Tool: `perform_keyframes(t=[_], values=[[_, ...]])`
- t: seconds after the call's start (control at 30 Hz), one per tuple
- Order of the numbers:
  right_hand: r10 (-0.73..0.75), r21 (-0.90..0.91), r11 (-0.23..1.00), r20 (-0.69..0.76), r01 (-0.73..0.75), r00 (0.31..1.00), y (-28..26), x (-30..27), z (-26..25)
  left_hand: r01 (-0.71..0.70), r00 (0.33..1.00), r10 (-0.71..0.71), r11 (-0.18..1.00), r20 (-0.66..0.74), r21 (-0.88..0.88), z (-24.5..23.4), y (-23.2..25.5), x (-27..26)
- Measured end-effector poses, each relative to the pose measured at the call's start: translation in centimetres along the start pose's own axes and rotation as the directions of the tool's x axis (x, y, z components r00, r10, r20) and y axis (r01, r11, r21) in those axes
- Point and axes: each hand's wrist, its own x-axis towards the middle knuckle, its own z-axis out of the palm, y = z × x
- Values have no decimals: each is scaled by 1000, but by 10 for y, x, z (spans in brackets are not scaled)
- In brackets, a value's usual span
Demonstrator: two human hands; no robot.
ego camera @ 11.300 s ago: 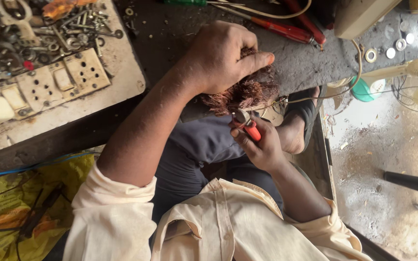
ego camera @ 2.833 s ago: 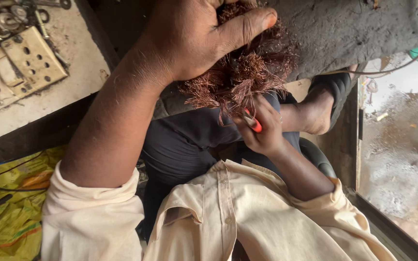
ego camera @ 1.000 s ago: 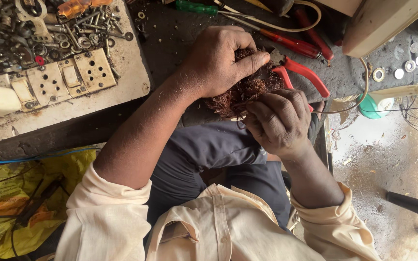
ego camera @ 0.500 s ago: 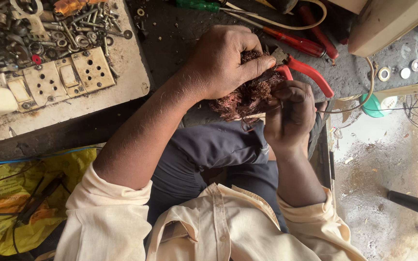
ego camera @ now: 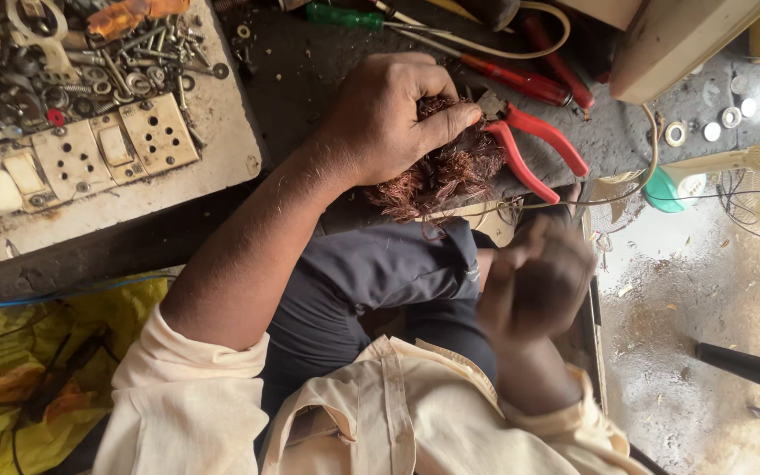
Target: The person uses red-handled pliers to cut a bundle of copper wire into smaller pieces on a cluttered workbench. They repeatedly gather the wire, cut sections, and place the cut pieces on the bench.
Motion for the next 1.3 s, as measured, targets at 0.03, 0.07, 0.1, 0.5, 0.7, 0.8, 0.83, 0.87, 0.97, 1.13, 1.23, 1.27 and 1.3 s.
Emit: perform_keyframes(t=[0.03, 0.07, 0.1, 0.5, 0.7, 0.8, 0.83, 0.87, 0.97, 1.13, 1.23, 1.27, 1.3], values=[[182, 199, 959, 120, -203, 976, -7, -14, -5, -1, 1000, 1, 1000, -1, 25, 0, -1, 0], [331, 356, 838, 269, -413, 904, -14, -27, -9, -2, 1000, 2, 999, 5, 47, 1, -1, -1], [429, 461, 650, 434, -604, 792, -17, -36, -12, -4, 1000, 4, 998, 10, 69, 3, -1, -1], [553, 649, 42, 618, -759, 559, -14, -20, 22, -55, 997, 62, 989, -51, 136, 5, 10, -5], [542, 672, 61, 599, -738, 590, -10, -20, 28, -37, 998, 44, 990, -48, 138, 5, 12, -5], [576, 598, 199, 570, -776, 586, -14, -21, 29, -29, 998, 37, 989, -51, 144, 5, 12, -5], [591, 566, 282, 534, -775, 605, -18, -22, 29, -20, 998, 28, 989, -52, 146, 5, 12, -5], [602, 528, 363, 497, -768, 626, -23, -23, 30, -13, 998, 21, 989, -53, 149, 5, 12, -5], [372, 269, 840, 349, -472, 860, -31, -14, 31, -18, 998, 27, 990, -64, 143, 5, 11, -5], [-90, 52, 996, 290, 78, 953, -38, -4, 40, -26, 997, 38, 986, -74, 163, 8, 16, -3], [-102, 82, 993, 311, 80, 945, -33, -6, 40, -2, 999, 9, 989, -46, 148, 4, 19, -2], [-117, 105, 991, 332, 86, 936, -31, -9, 38, 9, 1000, -5, 990, -30, 142, 2, 19, -3], [-132, 128, 987, 352, 92, 927, -30, -11, 36, 20, 1000, -19, 991, -14, 136, 1, 20, -3]])
